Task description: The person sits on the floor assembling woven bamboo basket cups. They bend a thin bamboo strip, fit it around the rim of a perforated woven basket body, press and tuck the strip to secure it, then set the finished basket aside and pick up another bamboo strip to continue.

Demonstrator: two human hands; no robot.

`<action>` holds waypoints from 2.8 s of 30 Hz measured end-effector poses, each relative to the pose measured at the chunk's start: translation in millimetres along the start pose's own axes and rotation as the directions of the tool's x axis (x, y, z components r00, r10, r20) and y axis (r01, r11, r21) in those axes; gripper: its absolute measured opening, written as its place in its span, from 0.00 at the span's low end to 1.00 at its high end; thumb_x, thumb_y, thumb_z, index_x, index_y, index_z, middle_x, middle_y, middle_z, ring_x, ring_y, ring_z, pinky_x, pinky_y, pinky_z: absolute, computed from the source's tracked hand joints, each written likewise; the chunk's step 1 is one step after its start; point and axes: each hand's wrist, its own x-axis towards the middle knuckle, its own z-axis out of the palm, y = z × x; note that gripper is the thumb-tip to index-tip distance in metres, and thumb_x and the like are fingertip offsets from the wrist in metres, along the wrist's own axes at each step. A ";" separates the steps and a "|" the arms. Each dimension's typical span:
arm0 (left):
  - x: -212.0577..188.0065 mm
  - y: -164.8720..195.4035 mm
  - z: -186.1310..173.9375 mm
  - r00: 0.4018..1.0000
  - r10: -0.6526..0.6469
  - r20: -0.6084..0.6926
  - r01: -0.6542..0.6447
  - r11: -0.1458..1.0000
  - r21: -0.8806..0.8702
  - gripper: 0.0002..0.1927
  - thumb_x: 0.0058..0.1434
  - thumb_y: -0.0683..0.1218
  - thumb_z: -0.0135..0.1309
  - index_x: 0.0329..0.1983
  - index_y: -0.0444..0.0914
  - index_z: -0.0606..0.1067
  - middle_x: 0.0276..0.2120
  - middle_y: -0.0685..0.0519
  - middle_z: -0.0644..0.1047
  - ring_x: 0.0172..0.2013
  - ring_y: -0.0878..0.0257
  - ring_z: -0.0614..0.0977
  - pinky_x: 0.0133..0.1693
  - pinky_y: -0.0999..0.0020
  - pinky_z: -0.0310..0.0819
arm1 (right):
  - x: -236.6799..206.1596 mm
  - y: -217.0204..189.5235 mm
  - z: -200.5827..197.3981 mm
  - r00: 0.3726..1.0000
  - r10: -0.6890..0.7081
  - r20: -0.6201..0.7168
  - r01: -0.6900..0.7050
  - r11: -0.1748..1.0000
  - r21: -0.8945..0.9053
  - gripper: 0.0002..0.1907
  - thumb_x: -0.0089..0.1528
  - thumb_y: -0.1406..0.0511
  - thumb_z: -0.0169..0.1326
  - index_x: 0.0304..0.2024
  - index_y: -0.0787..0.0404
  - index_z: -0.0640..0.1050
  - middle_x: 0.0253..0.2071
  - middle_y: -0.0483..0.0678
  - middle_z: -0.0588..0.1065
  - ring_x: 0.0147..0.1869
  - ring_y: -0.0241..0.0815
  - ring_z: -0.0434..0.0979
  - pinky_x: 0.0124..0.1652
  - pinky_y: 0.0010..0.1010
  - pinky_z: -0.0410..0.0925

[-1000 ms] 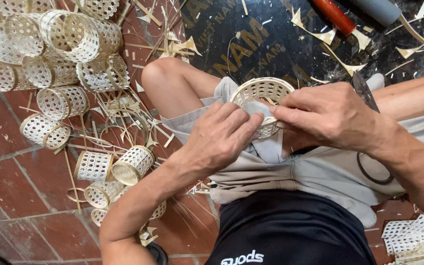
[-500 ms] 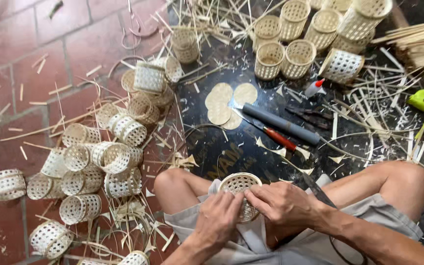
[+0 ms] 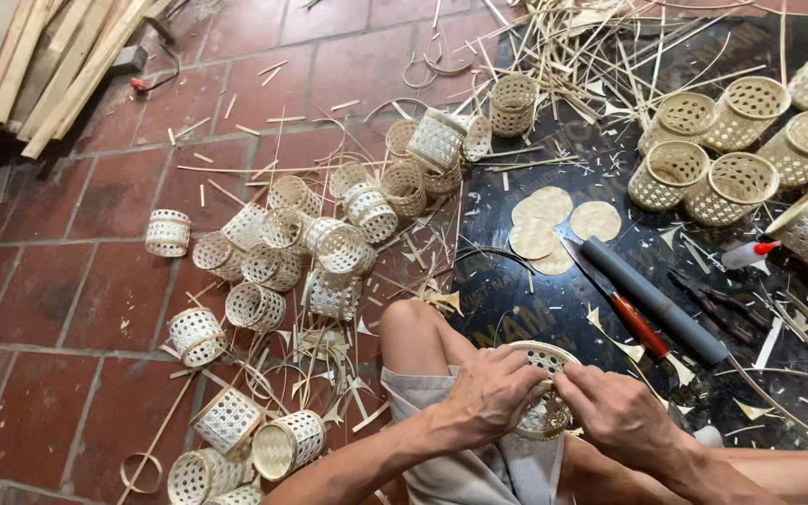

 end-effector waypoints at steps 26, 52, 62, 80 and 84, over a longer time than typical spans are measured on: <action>-25.5 13.5 8.0 0.962 -0.001 0.273 -0.050 0.982 0.181 0.14 0.58 0.46 0.51 0.47 0.39 0.75 0.38 0.51 0.75 0.45 0.54 0.77 0.39 0.53 0.65 | -12.0 -25.5 4.2 0.882 0.300 0.365 -0.399 0.887 0.235 0.17 0.51 0.64 0.60 0.44 0.50 0.80 0.38 0.44 0.76 0.32 0.50 0.82 0.28 0.42 0.73; -48.5 6.4 34.3 0.982 0.169 0.082 -0.172 0.985 0.032 0.11 0.58 0.47 0.62 0.43 0.40 0.79 0.32 0.57 0.70 0.36 0.60 0.73 0.45 0.52 0.57 | -37.2 1.3 3.7 0.966 -0.039 0.257 -0.081 0.894 0.440 0.18 0.48 0.60 0.64 0.41 0.57 0.81 0.39 0.45 0.78 0.37 0.48 0.77 0.26 0.37 0.70; -37.8 10.4 18.2 0.970 0.197 0.141 -0.196 0.980 -0.018 0.05 0.63 0.44 0.62 0.39 0.40 0.79 0.30 0.59 0.70 0.34 0.63 0.73 0.45 0.56 0.58 | -17.1 -13.2 -9.9 0.918 -0.028 0.397 -0.120 0.932 0.342 0.24 0.44 0.51 0.68 0.38 0.54 0.79 0.29 0.40 0.73 0.31 0.43 0.76 0.24 0.36 0.70; -40.3 3.7 6.8 0.964 0.202 0.173 -0.185 0.977 -0.110 0.15 0.63 0.47 0.64 0.50 0.39 0.79 0.41 0.53 0.73 0.47 0.56 0.75 0.48 0.56 0.65 | -34.1 -31.0 -9.1 0.983 0.039 0.181 -0.092 0.950 0.298 0.19 0.50 0.58 0.61 0.42 0.59 0.79 0.40 0.43 0.77 0.32 0.41 0.77 0.29 0.34 0.70; -55.7 3.8 1.2 0.987 0.164 0.006 -0.160 0.970 -0.183 0.20 0.62 0.46 0.67 0.54 0.37 0.74 0.53 0.44 0.73 0.62 0.47 0.72 0.63 0.50 0.68 | -42.4 -40.2 -11.1 0.980 0.057 0.192 -0.105 0.962 0.252 0.17 0.52 0.63 0.60 0.43 0.60 0.80 0.43 0.44 0.78 0.33 0.42 0.76 0.30 0.34 0.70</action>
